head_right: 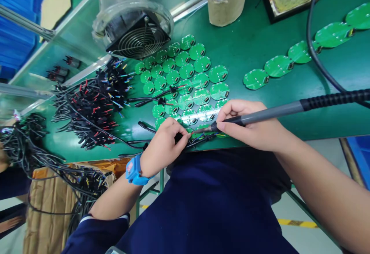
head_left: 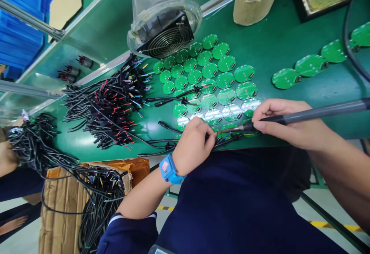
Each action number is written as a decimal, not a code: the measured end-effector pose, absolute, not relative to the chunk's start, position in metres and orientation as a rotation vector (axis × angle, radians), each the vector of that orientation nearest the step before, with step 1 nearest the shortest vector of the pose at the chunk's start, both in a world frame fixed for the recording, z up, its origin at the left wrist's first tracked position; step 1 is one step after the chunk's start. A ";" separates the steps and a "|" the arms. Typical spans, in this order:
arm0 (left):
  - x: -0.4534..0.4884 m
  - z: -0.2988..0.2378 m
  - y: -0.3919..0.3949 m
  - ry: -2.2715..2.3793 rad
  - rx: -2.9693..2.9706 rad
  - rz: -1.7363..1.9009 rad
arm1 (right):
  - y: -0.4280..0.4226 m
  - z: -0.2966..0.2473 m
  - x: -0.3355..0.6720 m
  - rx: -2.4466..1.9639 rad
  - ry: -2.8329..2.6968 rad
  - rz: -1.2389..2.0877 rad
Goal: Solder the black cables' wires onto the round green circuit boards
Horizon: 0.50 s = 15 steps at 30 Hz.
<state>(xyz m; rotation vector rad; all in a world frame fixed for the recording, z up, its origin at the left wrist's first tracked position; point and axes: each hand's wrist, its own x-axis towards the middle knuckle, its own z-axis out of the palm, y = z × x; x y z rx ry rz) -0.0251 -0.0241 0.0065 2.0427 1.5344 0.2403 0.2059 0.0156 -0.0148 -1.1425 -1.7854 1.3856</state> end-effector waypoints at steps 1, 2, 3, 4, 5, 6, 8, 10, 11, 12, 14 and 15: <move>-0.025 0.006 -0.024 1.531 2.043 0.241 | 0.017 -0.014 0.205 -1.141 -1.801 1.385; -0.025 0.007 -0.024 1.531 2.041 0.241 | 0.018 -0.014 0.204 -1.138 -1.810 1.389; -0.025 0.007 -0.024 1.534 2.037 0.242 | 0.018 -0.015 0.205 -1.140 -1.804 1.397; -0.025 0.007 -0.024 1.537 2.034 0.240 | 0.018 -0.016 0.206 -1.141 -1.775 1.413; -0.025 0.007 -0.024 1.539 2.031 0.237 | 0.018 -0.019 0.207 -1.142 -1.720 1.435; -0.025 0.007 -0.024 1.540 2.028 0.235 | 0.017 -0.022 0.210 -1.141 -1.640 1.456; -0.024 0.008 -0.023 1.541 2.020 0.227 | 0.012 -0.028 0.215 -1.141 -1.450 1.484; -0.024 0.008 -0.023 1.541 2.014 0.221 | 0.006 -0.033 0.221 -1.152 -1.302 1.468; -0.024 0.008 -0.023 1.543 2.011 0.220 | 0.002 -0.034 0.223 -1.157 -1.255 1.447; -0.024 0.008 -0.022 1.545 2.009 0.220 | -0.003 -0.035 0.225 -1.159 -1.218 1.426; -0.024 0.008 -0.022 1.548 2.003 0.230 | -0.012 -0.035 0.228 -1.150 -1.172 1.395; -0.024 0.007 -0.023 1.545 2.000 0.240 | -0.016 -0.035 0.228 -1.146 -1.165 1.378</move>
